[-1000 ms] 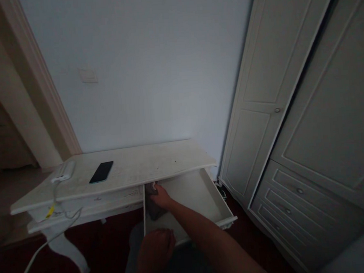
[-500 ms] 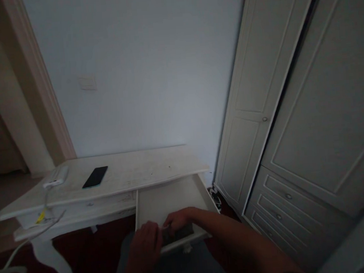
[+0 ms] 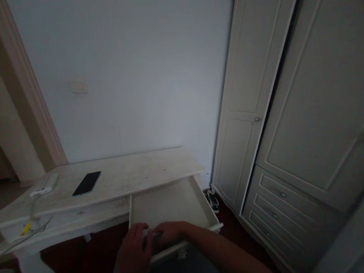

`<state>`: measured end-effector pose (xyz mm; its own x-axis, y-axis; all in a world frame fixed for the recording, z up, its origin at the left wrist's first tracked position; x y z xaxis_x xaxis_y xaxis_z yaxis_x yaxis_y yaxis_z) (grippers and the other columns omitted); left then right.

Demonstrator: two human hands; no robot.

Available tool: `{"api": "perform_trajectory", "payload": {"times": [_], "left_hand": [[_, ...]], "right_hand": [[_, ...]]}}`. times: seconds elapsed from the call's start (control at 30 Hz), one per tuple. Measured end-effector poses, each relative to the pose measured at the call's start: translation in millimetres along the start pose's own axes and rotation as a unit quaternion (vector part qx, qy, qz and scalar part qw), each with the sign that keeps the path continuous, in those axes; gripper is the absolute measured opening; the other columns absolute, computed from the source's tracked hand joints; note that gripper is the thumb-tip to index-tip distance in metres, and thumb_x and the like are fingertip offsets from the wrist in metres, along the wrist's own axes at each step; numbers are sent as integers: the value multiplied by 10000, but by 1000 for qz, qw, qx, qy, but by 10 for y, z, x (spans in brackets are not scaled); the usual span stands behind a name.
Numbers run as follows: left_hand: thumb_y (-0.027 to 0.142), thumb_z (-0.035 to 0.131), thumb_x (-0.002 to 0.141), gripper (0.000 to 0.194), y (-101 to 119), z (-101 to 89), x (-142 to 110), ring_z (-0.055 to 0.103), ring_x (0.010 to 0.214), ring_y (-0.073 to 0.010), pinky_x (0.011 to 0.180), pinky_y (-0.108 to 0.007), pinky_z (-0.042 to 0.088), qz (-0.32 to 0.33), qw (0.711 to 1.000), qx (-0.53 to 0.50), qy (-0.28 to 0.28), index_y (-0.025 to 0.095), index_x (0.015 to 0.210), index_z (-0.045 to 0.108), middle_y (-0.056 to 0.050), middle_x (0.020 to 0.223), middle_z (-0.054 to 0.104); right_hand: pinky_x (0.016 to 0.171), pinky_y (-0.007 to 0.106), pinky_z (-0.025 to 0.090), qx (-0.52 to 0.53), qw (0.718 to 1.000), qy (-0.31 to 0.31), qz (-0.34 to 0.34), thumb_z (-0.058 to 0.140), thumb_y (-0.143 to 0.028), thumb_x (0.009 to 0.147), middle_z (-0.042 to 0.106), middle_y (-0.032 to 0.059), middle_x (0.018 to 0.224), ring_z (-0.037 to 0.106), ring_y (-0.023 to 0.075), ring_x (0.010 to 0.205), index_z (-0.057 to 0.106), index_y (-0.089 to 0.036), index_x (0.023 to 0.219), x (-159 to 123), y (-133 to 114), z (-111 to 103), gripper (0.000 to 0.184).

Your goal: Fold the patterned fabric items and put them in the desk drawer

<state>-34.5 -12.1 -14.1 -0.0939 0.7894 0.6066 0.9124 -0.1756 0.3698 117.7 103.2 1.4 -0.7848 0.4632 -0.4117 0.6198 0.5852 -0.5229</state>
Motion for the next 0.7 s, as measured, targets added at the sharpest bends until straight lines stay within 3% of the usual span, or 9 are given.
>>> {"api": "perform_trajectory", "payload": {"times": [0.1, 0.17, 0.33, 0.47, 0.57, 0.7], "left_hand": [[481, 464, 1030, 316, -50, -12, -7, 716, 985, -263, 854, -399, 532, -18, 999, 18, 36, 251, 1049, 680, -59, 1046, 749], [449, 459, 1040, 304, -73, -8, -21, 718, 992, -258, 857, -400, 525, -9, 999, 32, 27, 248, 1039, 688, -57, 1048, 757], [248, 409, 1042, 313, -91, 2, -54, 718, 978, -257, 804, -389, 507, 73, 991, 113, -3, 236, 1018, 721, -71, 1055, 776], [240, 401, 1058, 315, -26, -17, -27, 723, 985, -237, 854, -391, 501, 54, 993, 98, 29, 224, 1019, 714, -70, 1042, 784], [290, 408, 1073, 307, 6, -31, -10, 721, 944, -215, 866, -384, 491, 44, 997, 50, 34, 245, 1008, 705, -34, 1003, 781], [339, 398, 1068, 324, -108, -50, -61, 714, 1039, -218, 918, -377, 500, 48, 996, -14, 76, 250, 1088, 709, -48, 1091, 783]], "right_hand": [[720, 249, 495, 59, 996, -7, -70, 687, -281, 830, 716, -9, 877, 637, 176, 808, 732, -179, 919, 385, -236, 147, 143], [704, 246, 483, 88, 993, -3, -74, 692, -298, 835, 686, -15, 837, 612, 174, 796, 714, -176, 893, 405, -208, 151, 137], [714, 251, 488, 114, 991, 12, -61, 684, -312, 813, 695, -15, 891, 606, 176, 803, 731, -174, 1004, -205, 312, -98, 240], [777, 277, 509, 120, 991, 39, -47, 632, -285, 790, 732, 25, 1014, 635, 205, 881, 745, -166, 1076, -682, 596, -250, 329], [883, 301, 509, 125, 989, 61, -59, 591, -273, 787, 731, 54, 1129, 642, 236, 1013, 737, -165, 1134, -656, 458, -206, 391], [1017, 317, 471, 154, 973, 81, -155, 553, -272, 797, 704, 41, 1233, 614, 249, 1140, 703, -175, 1217, -281, -37, -58, 456]]}}
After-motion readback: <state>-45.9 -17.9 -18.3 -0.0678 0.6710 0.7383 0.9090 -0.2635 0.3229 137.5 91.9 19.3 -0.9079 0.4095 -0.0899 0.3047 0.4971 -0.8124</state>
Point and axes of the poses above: each hand's wrist, its own x-axis towards the middle knuckle, its own z-axis out of the palm, y = z × x, the point moved 1 cm from there along x, towards the middle knuckle
